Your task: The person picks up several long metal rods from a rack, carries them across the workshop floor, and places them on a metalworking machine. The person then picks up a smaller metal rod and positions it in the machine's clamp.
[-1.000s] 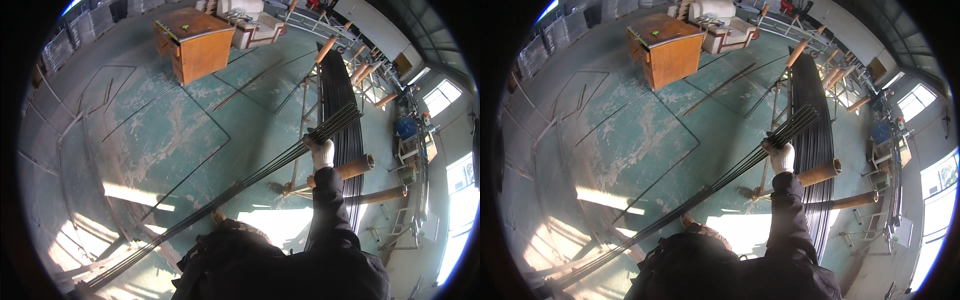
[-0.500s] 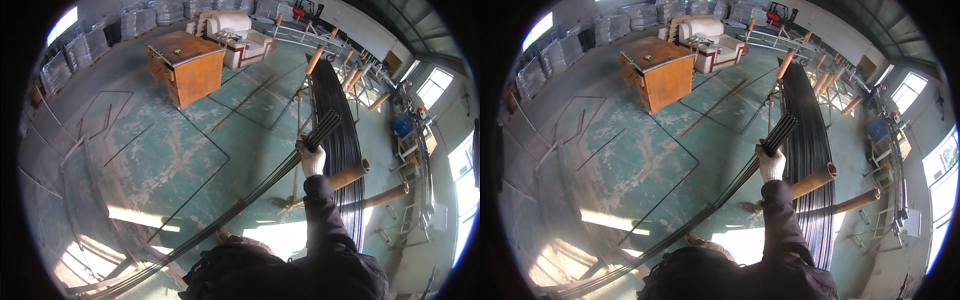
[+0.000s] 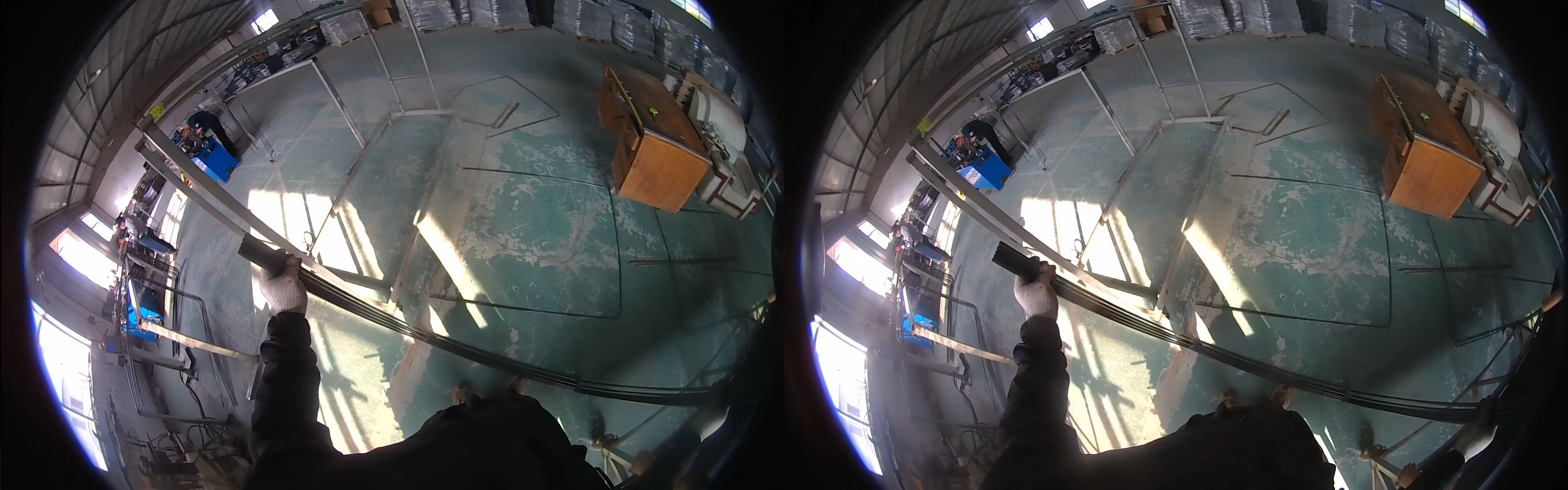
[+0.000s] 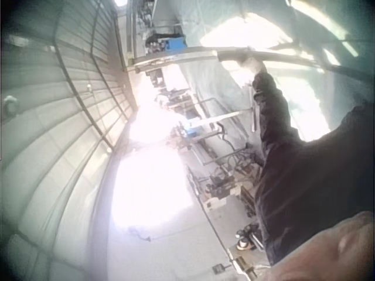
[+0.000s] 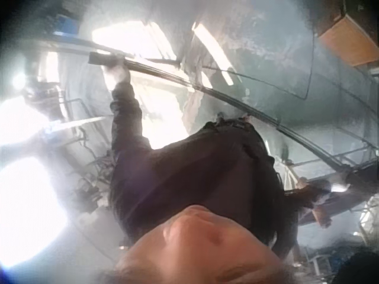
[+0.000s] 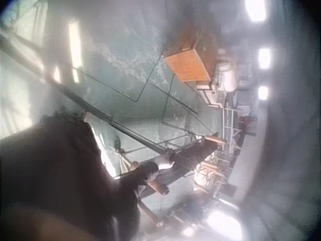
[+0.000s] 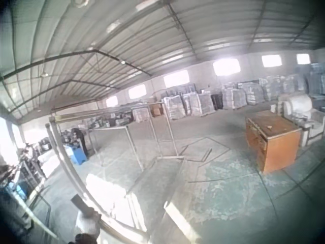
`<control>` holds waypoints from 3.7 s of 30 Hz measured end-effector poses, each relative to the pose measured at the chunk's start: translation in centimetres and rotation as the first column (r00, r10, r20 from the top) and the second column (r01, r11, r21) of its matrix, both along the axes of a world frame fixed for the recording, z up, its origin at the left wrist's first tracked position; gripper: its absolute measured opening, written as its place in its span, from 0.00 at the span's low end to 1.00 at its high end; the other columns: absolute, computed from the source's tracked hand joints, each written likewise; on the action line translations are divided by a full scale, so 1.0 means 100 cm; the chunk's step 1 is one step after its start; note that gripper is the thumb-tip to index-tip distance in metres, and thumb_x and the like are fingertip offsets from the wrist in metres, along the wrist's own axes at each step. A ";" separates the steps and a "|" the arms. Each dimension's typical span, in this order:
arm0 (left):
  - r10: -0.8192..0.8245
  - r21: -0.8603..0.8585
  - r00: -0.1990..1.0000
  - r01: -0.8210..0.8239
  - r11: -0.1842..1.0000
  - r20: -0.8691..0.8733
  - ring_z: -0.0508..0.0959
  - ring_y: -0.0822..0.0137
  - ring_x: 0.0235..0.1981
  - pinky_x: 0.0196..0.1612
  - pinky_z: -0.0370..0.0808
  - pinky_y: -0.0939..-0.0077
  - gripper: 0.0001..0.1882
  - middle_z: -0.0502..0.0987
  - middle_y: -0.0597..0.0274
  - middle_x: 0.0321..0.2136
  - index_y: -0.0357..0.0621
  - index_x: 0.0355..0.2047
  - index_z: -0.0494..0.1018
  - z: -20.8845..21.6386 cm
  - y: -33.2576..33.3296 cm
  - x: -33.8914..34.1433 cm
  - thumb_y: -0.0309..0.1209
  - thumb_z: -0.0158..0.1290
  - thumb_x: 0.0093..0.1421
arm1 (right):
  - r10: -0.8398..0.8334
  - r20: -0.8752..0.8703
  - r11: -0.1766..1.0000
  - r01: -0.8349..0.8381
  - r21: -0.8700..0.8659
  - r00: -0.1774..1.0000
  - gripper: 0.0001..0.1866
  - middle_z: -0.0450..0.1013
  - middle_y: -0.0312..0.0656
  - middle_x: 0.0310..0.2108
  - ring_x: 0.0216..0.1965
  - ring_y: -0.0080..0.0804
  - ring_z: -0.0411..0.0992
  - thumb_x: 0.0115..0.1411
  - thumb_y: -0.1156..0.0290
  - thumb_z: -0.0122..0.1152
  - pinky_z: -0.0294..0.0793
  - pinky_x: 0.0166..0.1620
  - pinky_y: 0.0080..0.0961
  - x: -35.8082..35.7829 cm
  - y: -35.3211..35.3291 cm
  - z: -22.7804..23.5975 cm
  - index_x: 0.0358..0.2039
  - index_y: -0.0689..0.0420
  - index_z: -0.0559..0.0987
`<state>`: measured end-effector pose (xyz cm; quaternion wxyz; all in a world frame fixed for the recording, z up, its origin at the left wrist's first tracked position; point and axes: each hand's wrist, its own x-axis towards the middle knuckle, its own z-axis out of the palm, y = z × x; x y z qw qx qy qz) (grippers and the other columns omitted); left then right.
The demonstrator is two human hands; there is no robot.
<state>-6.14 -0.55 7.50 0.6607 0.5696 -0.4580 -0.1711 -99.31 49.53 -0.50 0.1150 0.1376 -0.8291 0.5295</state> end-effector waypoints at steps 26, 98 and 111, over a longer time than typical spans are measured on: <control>-0.066 0.176 0.994 0.050 0.983 0.082 0.85 0.66 0.49 0.57 0.81 0.68 0.17 0.88 0.58 0.47 0.30 0.52 0.85 -0.049 -0.006 0.054 0.25 0.72 0.66 | 0.250 0.111 0.951 -0.265 0.159 0.962 0.19 0.87 0.40 0.50 0.51 0.29 0.83 0.80 0.60 0.67 0.81 0.55 0.30 -0.050 0.035 -0.034 0.59 0.61 0.88; -0.223 0.334 0.948 0.292 0.896 -0.228 0.85 0.53 0.61 0.70 0.80 0.57 0.25 0.84 0.48 0.60 0.31 0.68 0.78 -0.135 -0.045 0.119 0.29 0.66 0.75 | -0.028 0.036 0.949 0.015 0.316 0.999 0.17 0.89 0.47 0.41 0.46 0.39 0.86 0.75 0.58 0.71 0.82 0.55 0.37 0.043 -0.019 -0.013 0.47 0.61 0.91; -0.124 0.280 0.989 0.142 0.949 -0.084 0.83 0.54 0.66 0.73 0.76 0.60 0.30 0.82 0.44 0.67 0.27 0.74 0.72 -0.149 -0.038 0.091 0.34 0.62 0.79 | 0.005 0.051 0.958 -0.020 0.285 0.999 0.13 0.89 0.43 0.41 0.45 0.34 0.86 0.76 0.62 0.71 0.82 0.54 0.35 0.043 -0.020 -0.013 0.46 0.61 0.90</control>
